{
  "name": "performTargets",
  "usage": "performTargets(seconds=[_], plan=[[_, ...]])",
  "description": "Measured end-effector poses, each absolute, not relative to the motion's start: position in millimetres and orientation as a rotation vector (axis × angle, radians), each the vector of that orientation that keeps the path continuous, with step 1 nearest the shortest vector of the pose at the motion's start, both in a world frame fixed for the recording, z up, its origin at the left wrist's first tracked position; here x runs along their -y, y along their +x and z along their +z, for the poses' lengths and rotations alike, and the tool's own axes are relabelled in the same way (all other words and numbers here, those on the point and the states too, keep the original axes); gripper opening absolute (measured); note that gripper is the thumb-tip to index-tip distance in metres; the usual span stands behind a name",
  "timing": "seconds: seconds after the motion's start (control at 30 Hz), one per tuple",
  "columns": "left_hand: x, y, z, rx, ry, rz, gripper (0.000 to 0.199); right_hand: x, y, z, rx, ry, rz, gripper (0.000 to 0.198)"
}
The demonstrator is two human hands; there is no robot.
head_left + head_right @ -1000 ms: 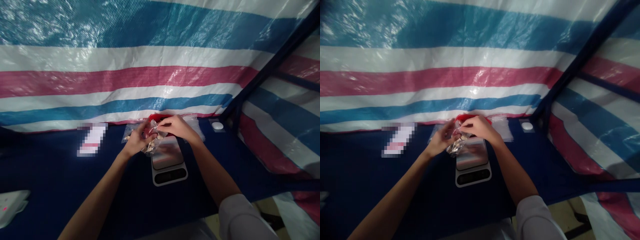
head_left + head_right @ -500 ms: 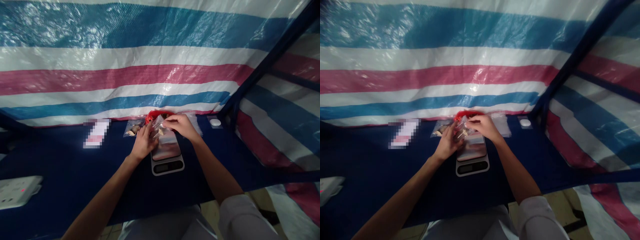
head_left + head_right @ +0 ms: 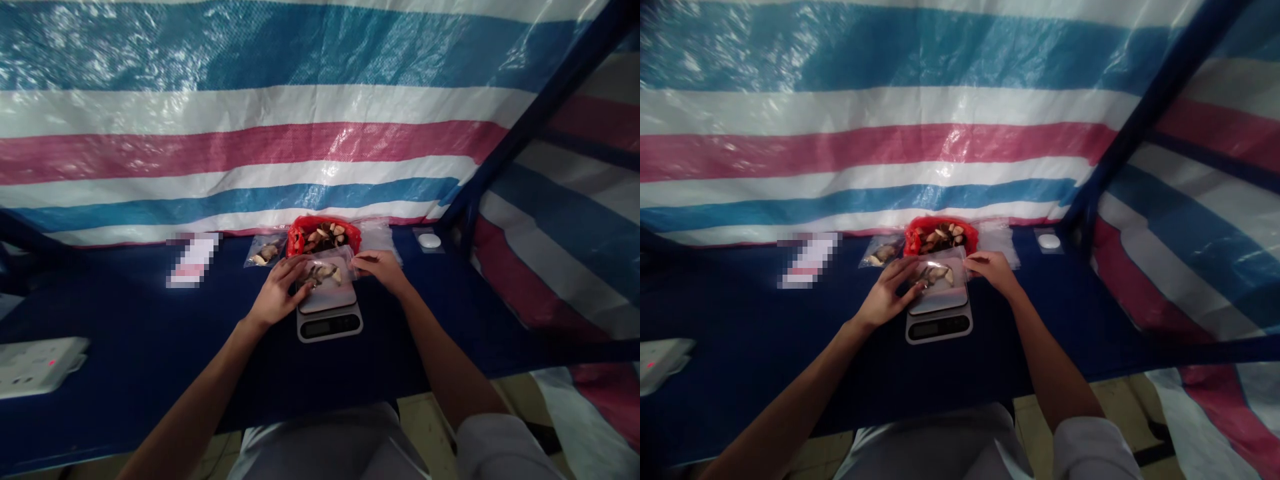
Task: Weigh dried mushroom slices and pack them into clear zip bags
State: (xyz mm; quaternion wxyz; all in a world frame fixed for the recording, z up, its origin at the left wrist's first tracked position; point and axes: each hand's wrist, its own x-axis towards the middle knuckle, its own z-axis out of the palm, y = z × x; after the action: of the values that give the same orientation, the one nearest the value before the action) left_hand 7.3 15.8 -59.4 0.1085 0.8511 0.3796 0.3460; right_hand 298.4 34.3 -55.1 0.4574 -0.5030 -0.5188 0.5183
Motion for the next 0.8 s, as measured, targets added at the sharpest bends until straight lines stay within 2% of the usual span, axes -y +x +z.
performTargets(seconds=[0.2,0.47,0.53,0.63,0.73,0.8], plan=[[-17,2,-62,-1.199,2.43,0.893,0.054,-31,306,-60,1.26,-1.252,1.321,0.03],[-16,-6,-58,-1.174,2.407,0.907,0.054,-28,317,-60,1.338,-1.276,1.228,0.039],[-14,-12,-57,-1.229,2.388,0.969,0.052,-26,323,-59,1.395,-1.301,1.058,0.04],[-11,-25,-60,-1.327,2.41,0.997,0.047,-22,333,-58,1.632,-1.389,0.621,0.033],[-8,-35,-69,-1.408,2.5,0.939,0.044,-16,338,-63,1.935,-1.471,0.207,0.029],[-6,-38,-77,-1.459,2.548,0.855,0.046,-13,340,-71,2.114,-1.481,0.06,0.031]])
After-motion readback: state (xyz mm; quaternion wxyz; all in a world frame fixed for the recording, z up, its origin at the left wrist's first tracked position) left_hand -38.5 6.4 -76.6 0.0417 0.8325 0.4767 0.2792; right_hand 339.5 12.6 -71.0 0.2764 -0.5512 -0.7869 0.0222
